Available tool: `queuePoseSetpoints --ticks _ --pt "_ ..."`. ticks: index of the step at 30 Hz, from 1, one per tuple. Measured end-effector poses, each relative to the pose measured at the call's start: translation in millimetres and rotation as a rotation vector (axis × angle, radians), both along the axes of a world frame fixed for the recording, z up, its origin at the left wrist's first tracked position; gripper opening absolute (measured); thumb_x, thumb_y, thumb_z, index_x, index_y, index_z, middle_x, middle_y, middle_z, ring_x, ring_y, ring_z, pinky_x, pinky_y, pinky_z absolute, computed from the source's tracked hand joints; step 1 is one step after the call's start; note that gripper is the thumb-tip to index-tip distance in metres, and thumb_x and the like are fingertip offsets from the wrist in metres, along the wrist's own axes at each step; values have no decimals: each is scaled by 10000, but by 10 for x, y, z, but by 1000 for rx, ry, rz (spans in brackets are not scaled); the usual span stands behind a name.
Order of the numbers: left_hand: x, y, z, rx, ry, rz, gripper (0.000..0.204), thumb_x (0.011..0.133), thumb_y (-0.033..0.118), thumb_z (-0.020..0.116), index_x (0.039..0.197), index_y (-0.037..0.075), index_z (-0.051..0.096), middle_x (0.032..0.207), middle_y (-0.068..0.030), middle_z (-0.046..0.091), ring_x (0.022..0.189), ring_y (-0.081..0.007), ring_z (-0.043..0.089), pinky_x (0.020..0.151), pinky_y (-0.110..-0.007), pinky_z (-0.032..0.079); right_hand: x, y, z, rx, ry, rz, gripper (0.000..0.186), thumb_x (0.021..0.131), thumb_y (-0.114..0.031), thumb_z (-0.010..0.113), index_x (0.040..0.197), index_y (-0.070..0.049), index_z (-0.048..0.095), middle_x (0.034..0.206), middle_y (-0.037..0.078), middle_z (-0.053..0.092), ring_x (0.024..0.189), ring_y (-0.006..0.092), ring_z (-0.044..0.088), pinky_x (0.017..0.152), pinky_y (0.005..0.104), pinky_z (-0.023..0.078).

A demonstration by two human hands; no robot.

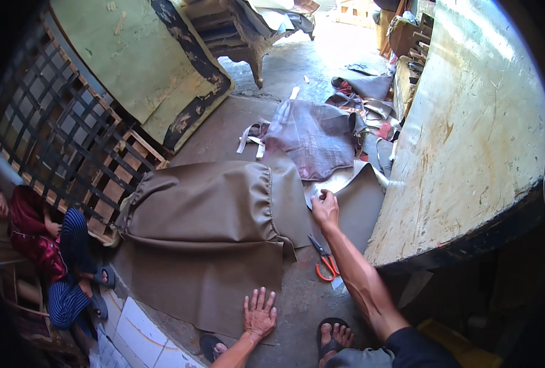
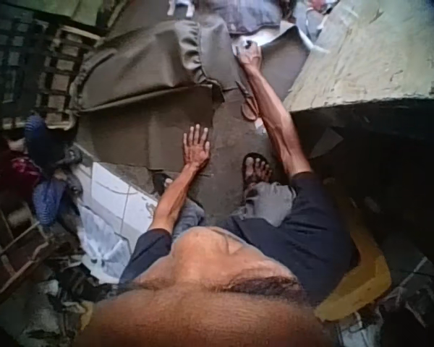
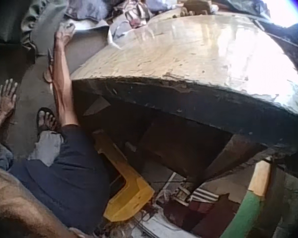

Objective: The person adjusts and aligns upholstery fabric on the floor, trims it with scissors, and fits a foam cushion inside the fabric cover.

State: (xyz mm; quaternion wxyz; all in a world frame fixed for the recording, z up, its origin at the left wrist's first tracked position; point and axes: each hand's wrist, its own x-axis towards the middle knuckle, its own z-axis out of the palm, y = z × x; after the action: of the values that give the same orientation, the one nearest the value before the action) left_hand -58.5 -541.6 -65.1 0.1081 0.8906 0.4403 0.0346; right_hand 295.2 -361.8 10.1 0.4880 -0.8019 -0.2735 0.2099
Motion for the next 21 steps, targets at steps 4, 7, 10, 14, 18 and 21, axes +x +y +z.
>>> queuePoseSetpoints --ticks 4,7,10,14,18,21 --pt "196 -14 82 -70 -16 45 588 926 312 538 1497 191 463 1596 -144 344 1489 -365 271 1204 -590 167 448 772 -206 208 836 -391 564 938 -280 671 1372 3 446 1094 180 649 797 267 720 499 345 558" --pt "196 -13 165 -139 -14 96 576 929 299 544 1489 187 472 1590 -148 352 1480 -368 291 1197 -590 198 604 1096 -333 5 752 -418 404 942 -338 689 1146 5 623 907 161 712 699 247 727 391 322 425" --pt "243 8 187 -163 -32 96 572 933 288 548 1491 194 468 1596 -138 342 1482 -362 291 1194 -589 210 1020 1291 -448 68 855 -298 331 949 -326 687 724 -126 549 551 -8 479 408 119 415 361 292 335" --pt "284 80 312 -248 -67 60 550 938 268 540 1479 190 479 1603 -131 329 1483 -356 291 1188 -582 240 1578 1717 239 535 728 -101 268 942 -339 662 919 -76 616 716 57 576 528 193 548 429 345 464" --pt "96 330 438 -375 -57 -2 485 958 246 521 1431 140 524 1570 -155 383 1452 -349 358 1165 -521 332 1415 2079 1769 775 412 -95 757 922 -365 701 1518 -19 389 1474 216 486 1234 306 563 986 404 512" --pt "39 643 860 -702 -26 -17 451 981 258 503 1399 94 543 1486 -182 490 1393 -355 446 1135 -470 387 959 1743 2852 1042 607 119 344 965 -336 675 1184 -80 605 1101 87 637 941 196 645 734 376 592"
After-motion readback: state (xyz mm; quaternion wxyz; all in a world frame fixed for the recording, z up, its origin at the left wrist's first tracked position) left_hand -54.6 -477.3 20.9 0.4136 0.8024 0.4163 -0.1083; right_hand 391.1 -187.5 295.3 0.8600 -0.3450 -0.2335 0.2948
